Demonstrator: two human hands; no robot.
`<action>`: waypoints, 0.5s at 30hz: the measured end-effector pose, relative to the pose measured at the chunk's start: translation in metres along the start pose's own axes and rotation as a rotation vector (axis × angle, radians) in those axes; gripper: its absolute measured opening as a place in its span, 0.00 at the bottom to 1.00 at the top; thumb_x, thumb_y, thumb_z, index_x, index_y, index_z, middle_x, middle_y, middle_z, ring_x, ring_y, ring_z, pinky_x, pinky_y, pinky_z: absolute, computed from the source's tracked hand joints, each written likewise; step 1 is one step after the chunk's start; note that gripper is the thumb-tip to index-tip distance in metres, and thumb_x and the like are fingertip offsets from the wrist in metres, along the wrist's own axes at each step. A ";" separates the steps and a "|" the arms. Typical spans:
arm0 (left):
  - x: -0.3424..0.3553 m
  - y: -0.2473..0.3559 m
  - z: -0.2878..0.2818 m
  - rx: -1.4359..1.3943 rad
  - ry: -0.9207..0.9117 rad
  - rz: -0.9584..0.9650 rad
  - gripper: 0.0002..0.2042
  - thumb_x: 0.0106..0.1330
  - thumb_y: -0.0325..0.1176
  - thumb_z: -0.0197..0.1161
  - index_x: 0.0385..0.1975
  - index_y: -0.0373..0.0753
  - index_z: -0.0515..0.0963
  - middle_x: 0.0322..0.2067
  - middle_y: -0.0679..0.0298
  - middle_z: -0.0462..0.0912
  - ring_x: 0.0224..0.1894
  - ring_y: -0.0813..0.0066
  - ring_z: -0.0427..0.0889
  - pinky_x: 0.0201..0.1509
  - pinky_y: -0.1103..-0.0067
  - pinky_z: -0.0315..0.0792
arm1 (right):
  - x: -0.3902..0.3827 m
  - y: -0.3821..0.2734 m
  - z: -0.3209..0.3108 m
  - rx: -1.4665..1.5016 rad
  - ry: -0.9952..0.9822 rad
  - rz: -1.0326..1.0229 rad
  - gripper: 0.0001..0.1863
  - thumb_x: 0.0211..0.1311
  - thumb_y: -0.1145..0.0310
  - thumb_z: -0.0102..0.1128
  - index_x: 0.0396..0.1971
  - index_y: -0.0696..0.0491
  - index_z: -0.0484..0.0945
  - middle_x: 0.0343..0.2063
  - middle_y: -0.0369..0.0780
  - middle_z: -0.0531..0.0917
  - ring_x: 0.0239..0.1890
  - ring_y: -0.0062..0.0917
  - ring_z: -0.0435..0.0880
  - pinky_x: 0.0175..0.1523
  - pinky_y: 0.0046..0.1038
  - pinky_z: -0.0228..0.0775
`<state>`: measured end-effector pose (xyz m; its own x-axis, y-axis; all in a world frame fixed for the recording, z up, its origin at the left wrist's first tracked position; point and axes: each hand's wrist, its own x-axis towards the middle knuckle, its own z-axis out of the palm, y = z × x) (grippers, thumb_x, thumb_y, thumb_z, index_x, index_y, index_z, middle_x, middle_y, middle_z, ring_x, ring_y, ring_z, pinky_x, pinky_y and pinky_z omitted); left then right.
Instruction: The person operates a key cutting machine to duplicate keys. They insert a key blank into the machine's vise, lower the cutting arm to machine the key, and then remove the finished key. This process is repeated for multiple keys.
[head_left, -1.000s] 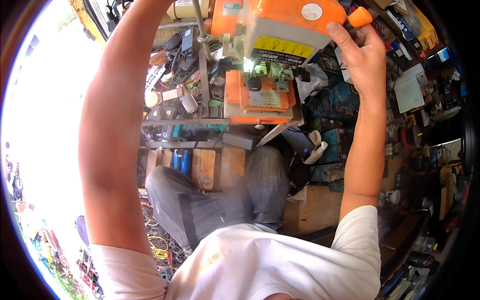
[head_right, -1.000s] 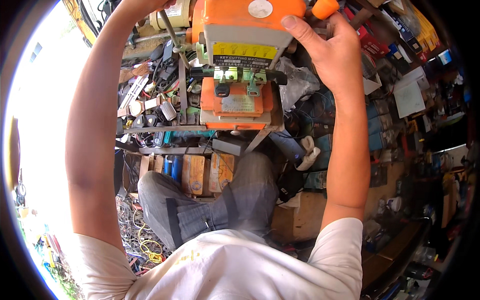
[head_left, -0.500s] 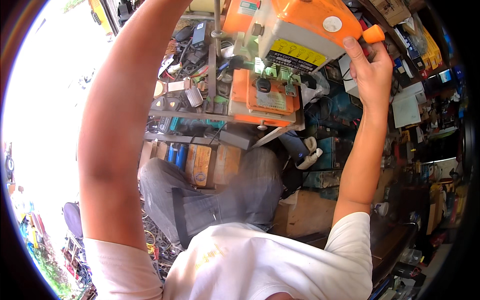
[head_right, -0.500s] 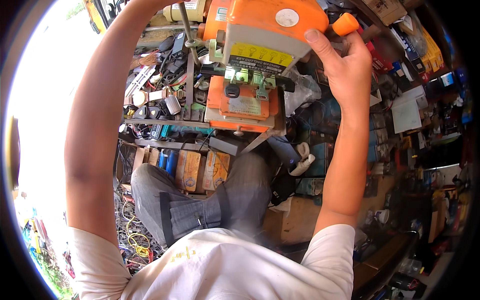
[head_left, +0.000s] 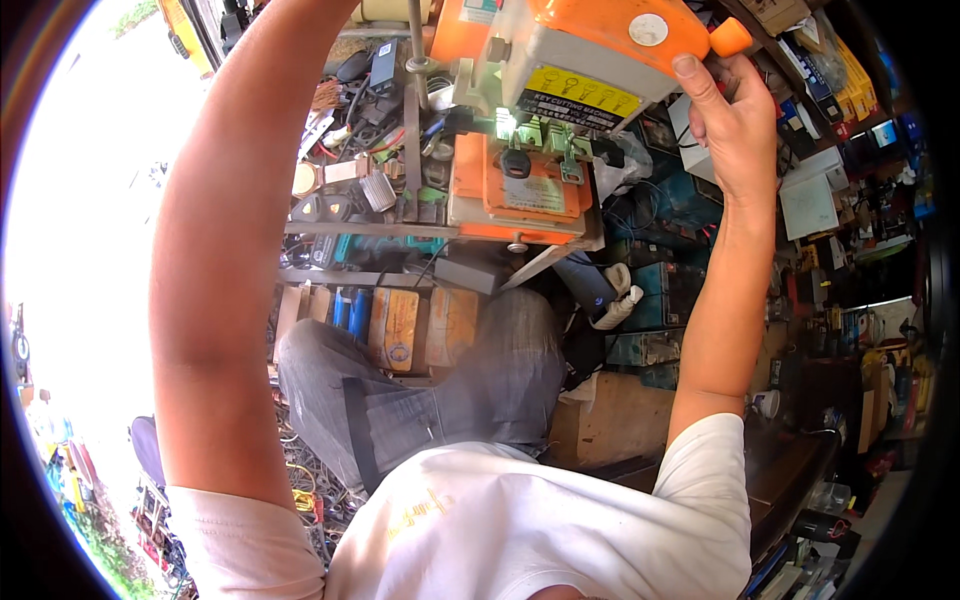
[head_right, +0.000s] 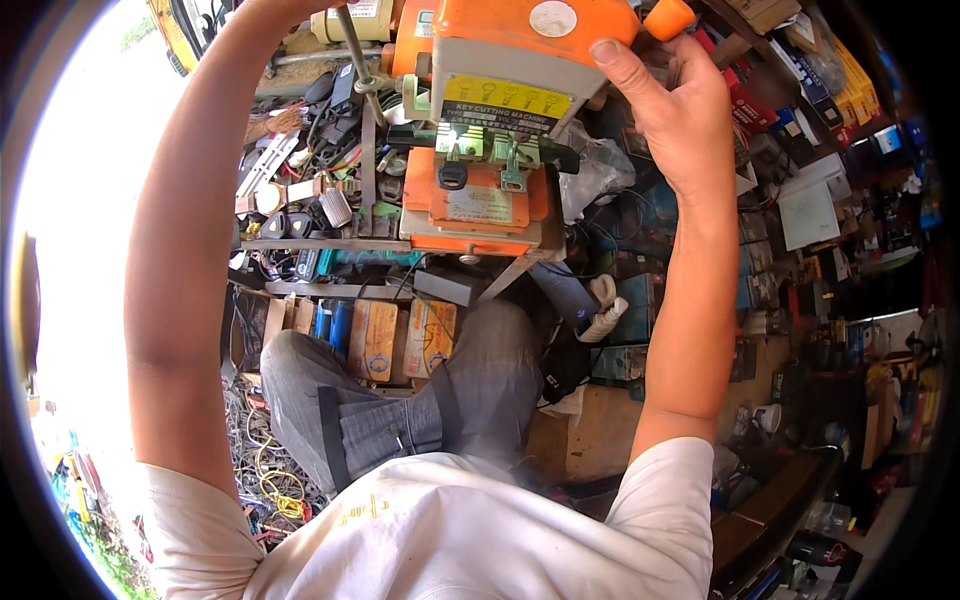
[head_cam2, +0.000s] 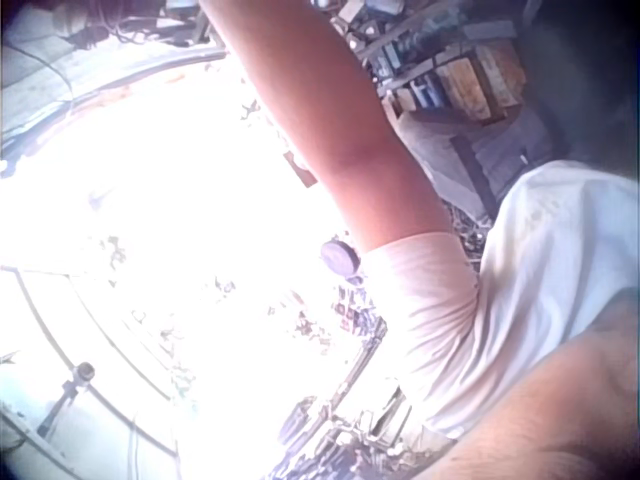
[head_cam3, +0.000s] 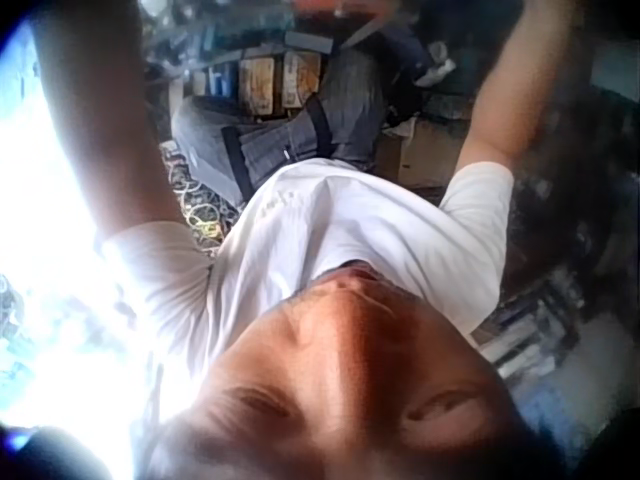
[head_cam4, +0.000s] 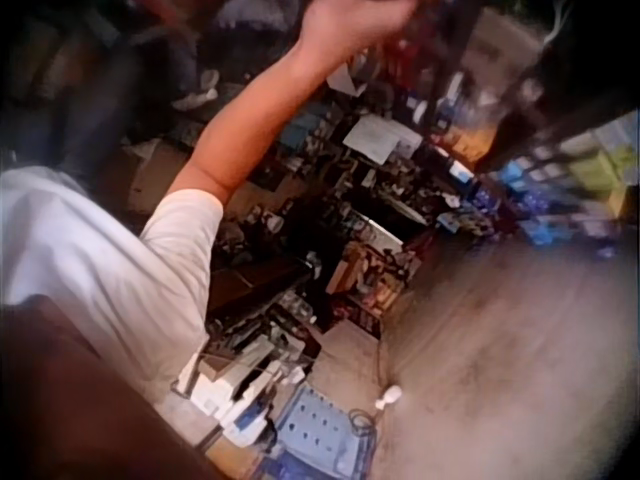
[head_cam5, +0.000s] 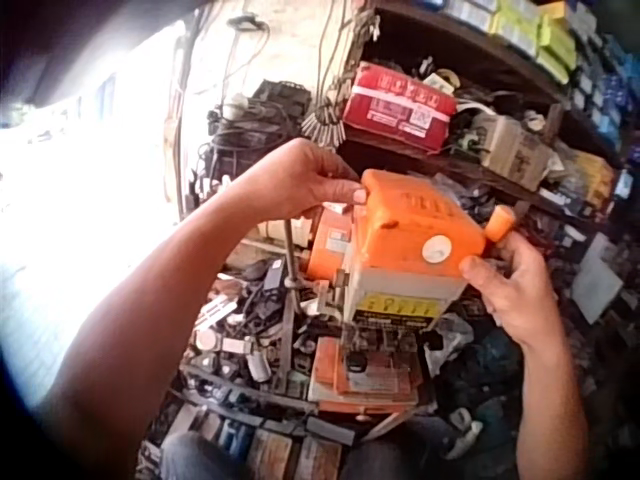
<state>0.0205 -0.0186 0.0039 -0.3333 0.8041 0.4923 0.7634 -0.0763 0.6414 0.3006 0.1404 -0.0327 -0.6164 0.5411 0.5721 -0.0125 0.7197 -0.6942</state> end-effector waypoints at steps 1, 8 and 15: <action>0.000 -0.001 0.000 -0.007 -0.003 0.005 0.17 0.66 0.45 0.73 0.41 0.37 0.89 0.24 0.69 0.87 0.19 0.85 0.76 0.24 0.81 0.73 | -0.001 -0.001 0.001 -0.004 0.002 0.001 0.29 0.62 0.51 0.75 0.51 0.60 0.79 0.23 0.29 0.75 0.17 0.08 0.67 0.21 0.16 0.54; -0.006 0.008 0.000 0.022 0.016 -0.007 0.17 0.66 0.46 0.73 0.41 0.37 0.89 0.24 0.69 0.87 0.19 0.85 0.76 0.24 0.82 0.73 | -0.004 0.001 0.001 -0.021 0.046 -0.018 0.26 0.62 0.53 0.76 0.48 0.58 0.80 0.22 0.28 0.75 0.17 0.08 0.67 0.20 0.15 0.55; -0.002 0.005 0.002 0.019 0.022 -0.027 0.16 0.66 0.45 0.73 0.41 0.37 0.89 0.24 0.68 0.87 0.19 0.85 0.76 0.23 0.82 0.72 | -0.004 0.007 0.004 0.004 0.113 -0.024 0.21 0.60 0.55 0.78 0.39 0.56 0.81 0.20 0.26 0.72 0.17 0.08 0.67 0.21 0.16 0.54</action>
<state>0.0262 -0.0200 0.0051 -0.3653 0.7927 0.4880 0.7645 -0.0436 0.6432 0.2999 0.1414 -0.0419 -0.5228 0.5693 0.6344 -0.0298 0.7316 -0.6811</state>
